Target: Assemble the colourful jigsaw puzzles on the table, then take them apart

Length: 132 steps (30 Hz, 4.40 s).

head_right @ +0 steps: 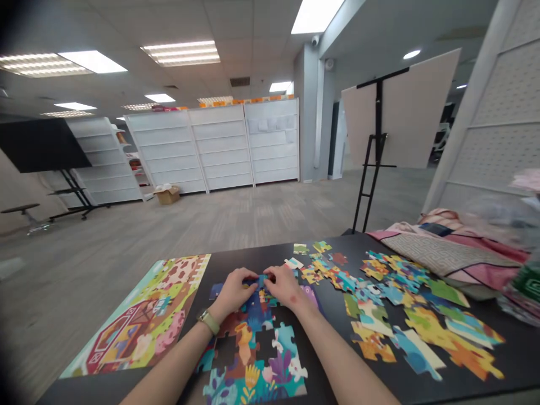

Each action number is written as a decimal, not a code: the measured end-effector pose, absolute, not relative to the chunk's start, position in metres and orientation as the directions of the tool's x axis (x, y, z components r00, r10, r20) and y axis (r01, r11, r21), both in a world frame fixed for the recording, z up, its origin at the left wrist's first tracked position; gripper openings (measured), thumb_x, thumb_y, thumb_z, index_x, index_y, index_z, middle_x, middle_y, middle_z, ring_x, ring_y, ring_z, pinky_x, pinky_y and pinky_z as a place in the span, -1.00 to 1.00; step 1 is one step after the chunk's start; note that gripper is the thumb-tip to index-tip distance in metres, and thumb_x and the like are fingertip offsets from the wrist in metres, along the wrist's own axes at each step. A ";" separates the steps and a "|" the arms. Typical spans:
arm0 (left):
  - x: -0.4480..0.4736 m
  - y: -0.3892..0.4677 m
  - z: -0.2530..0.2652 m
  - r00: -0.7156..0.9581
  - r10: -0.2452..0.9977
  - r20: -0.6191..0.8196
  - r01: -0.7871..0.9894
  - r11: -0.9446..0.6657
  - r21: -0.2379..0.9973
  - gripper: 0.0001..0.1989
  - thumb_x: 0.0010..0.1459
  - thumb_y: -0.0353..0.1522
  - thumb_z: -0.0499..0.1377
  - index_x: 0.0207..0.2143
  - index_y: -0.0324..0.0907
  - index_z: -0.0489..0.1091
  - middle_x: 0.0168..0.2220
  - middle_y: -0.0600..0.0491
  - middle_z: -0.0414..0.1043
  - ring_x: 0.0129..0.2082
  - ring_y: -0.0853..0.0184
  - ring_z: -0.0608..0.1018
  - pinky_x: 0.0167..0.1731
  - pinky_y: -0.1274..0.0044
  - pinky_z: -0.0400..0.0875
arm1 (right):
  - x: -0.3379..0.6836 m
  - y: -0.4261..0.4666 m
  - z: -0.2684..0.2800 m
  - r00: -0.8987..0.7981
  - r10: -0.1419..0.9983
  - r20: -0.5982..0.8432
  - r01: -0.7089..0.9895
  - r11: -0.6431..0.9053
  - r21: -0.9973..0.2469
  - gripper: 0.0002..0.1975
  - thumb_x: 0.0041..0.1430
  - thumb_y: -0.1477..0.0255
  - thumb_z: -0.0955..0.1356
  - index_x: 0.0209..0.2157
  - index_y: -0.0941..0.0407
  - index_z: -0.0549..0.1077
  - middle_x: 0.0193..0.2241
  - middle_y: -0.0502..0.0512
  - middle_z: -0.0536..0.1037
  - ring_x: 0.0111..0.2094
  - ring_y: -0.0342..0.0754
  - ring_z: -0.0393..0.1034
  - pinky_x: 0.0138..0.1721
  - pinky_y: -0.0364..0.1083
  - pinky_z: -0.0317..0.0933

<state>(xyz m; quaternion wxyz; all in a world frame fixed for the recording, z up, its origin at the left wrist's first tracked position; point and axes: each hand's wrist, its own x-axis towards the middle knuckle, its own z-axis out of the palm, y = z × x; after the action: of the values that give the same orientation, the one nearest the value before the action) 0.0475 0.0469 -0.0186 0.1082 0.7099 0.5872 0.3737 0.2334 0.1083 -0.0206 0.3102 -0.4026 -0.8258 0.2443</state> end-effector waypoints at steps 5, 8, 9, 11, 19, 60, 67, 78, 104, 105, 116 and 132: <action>0.040 0.047 -0.015 0.068 0.923 0.378 0.740 -0.301 0.601 -0.75 0.02 -0.45 0.29 -0.19 -0.12 0.55 -0.25 0.01 0.55 -0.20 0.19 0.56 -0.12 0.40 0.41 | 0.233 0.109 -0.023 -0.471 0.824 0.316 0.578 0.558 -0.596 -0.75 0.07 0.45 0.41 -0.17 0.03 0.61 -0.25 0.10 0.62 -0.16 0.06 0.45 -0.02 0.00 0.20; 0.038 0.045 -0.012 0.101 0.923 0.371 0.737 -0.320 0.595 -0.69 0.00 -0.45 0.31 -0.14 -0.13 0.53 -0.20 0.00 0.54 -0.16 0.18 0.56 -0.10 0.40 0.41 | 0.233 0.108 -0.024 -0.473 0.821 0.320 0.602 0.566 -0.563 -0.79 0.09 0.43 0.42 -0.19 0.03 0.61 -0.23 0.10 0.61 -0.12 0.08 0.42 0.05 0.03 0.14; 0.038 0.044 -0.011 0.118 0.921 0.370 0.738 -0.331 0.588 -0.67 -0.01 -0.45 0.31 -0.13 -0.12 0.53 -0.19 0.00 0.54 -0.15 0.18 0.55 -0.08 0.39 0.40 | 0.233 0.108 -0.024 -0.475 0.819 0.322 0.608 0.570 -0.554 -0.80 0.10 0.43 0.42 -0.20 0.04 0.61 -0.22 0.10 0.61 -0.11 0.08 0.42 0.07 0.05 0.13; 0.039 0.041 -0.009 0.149 0.918 0.368 0.741 -0.350 0.573 -0.65 -0.03 -0.45 0.32 -0.12 -0.12 0.53 -0.17 0.00 0.53 -0.13 0.17 0.54 -0.06 0.39 0.39 | 0.233 0.107 -0.024 -0.482 0.812 0.329 0.612 0.581 -0.537 -0.82 0.13 0.42 0.41 -0.21 0.05 0.61 -0.22 0.11 0.60 -0.10 0.09 0.41 0.08 0.06 0.11; 0.042 0.040 -0.008 0.151 0.922 0.355 0.761 -0.338 0.553 -0.77 -0.03 -0.50 0.24 -0.29 -0.11 0.56 -0.22 0.01 0.53 -0.14 0.16 0.53 -0.05 0.37 0.37 | 0.233 0.103 -0.021 -0.518 0.779 0.353 0.594 0.624 -0.507 -0.87 0.16 0.40 0.40 -0.31 0.00 0.65 -0.22 0.09 0.60 -0.13 0.05 0.41 0.01 0.02 0.14; 0.039 0.045 -0.021 0.207 0.916 0.344 0.774 -0.368 0.515 -0.73 0.06 -0.53 0.07 -0.26 -0.12 0.49 -0.17 -0.01 0.47 -0.10 0.17 0.47 -0.03 0.37 0.34 | 0.283 0.128 -0.023 -0.054 0.934 0.354 0.760 0.269 -0.592 -0.63 0.05 0.50 0.38 -0.05 0.09 0.53 -0.05 0.22 0.56 0.07 0.20 0.36 0.12 0.07 0.12; 0.039 0.045 -0.019 0.214 0.922 0.322 0.786 -0.359 0.504 -0.73 0.07 -0.54 0.07 -0.25 -0.13 0.48 -0.16 -0.02 0.46 -0.10 0.16 0.46 -0.03 0.36 0.33 | 0.277 0.127 -0.020 -0.074 0.954 0.289 0.823 0.222 -0.523 -0.60 0.12 0.38 0.40 0.03 0.12 0.47 -0.01 0.25 0.54 0.05 0.15 0.37 0.05 0.00 0.11; 0.038 0.047 -0.021 0.245 0.919 0.310 0.790 -0.375 0.485 -0.74 0.10 -0.50 0.05 -0.21 -0.13 0.46 -0.14 -0.03 0.46 -0.08 0.15 0.46 0.00 0.34 0.32 | 0.269 0.104 -0.016 -0.284 0.927 0.244 0.841 0.363 -0.402 -0.68 0.05 0.48 0.40 -0.13 -0.05 0.60 -0.06 0.08 0.60 0.01 0.14 0.37 0.00 0.03 0.09; 0.038 0.042 -0.016 0.170 0.929 0.329 0.811 -0.322 0.489 -0.75 0.10 -0.51 0.11 -0.23 -0.12 0.53 -0.18 -0.01 0.46 -0.13 0.19 0.46 -0.06 0.42 0.36 | 0.434 0.181 0.034 -0.302 0.942 0.149 0.781 0.334 -0.527 -0.54 0.10 0.30 0.32 0.05 0.09 0.43 -0.45 0.02 0.53 -0.39 -0.01 0.49 -0.35 -0.07 0.31; 0.038 0.042 -0.016 0.169 0.930 0.326 0.811 -0.319 0.490 -0.75 0.10 -0.50 0.11 -0.24 -0.12 0.53 -0.18 0.00 0.46 -0.14 0.19 0.46 -0.06 0.41 0.37 | 0.424 0.171 0.036 -0.325 0.936 0.134 0.736 0.340 -0.586 -0.52 0.15 0.25 0.29 0.10 0.09 0.40 -0.42 0.02 0.55 -0.39 -0.01 0.51 -0.36 -0.07 0.33; 0.035 0.041 -0.016 0.151 0.931 0.333 0.786 -0.317 0.530 -0.75 0.10 -0.49 0.14 -0.22 -0.13 0.56 -0.17 -0.05 0.48 -0.12 0.13 0.45 -0.02 0.38 0.36 | 0.287 0.027 0.018 -0.184 0.982 0.030 0.070 0.044 -0.997 -0.48 -0.21 0.10 0.59 -0.31 0.08 0.42 -0.50 0.05 0.62 -0.43 0.05 0.56 -0.40 -0.06 0.41; 0.015 0.055 0.007 -0.122 0.925 0.359 0.379 -0.291 0.879 -0.77 0.23 -0.37 0.06 -0.18 -0.27 0.46 -0.26 -0.03 0.53 -0.28 0.29 0.55 -0.28 0.50 0.42 | 0.282 -0.022 -0.019 -0.027 0.987 0.161 0.067 0.163 -0.984 -0.53 0.04 0.20 0.48 -0.04 0.10 0.47 -0.49 -0.07 0.52 -0.46 -0.11 0.44 -0.38 -0.14 0.33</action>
<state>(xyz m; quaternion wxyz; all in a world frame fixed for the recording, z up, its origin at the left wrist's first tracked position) 0.0149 0.0546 0.0072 0.2610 0.6091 0.5352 0.5239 0.2819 -0.0223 -0.0187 0.5160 -0.4690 -0.5613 0.4457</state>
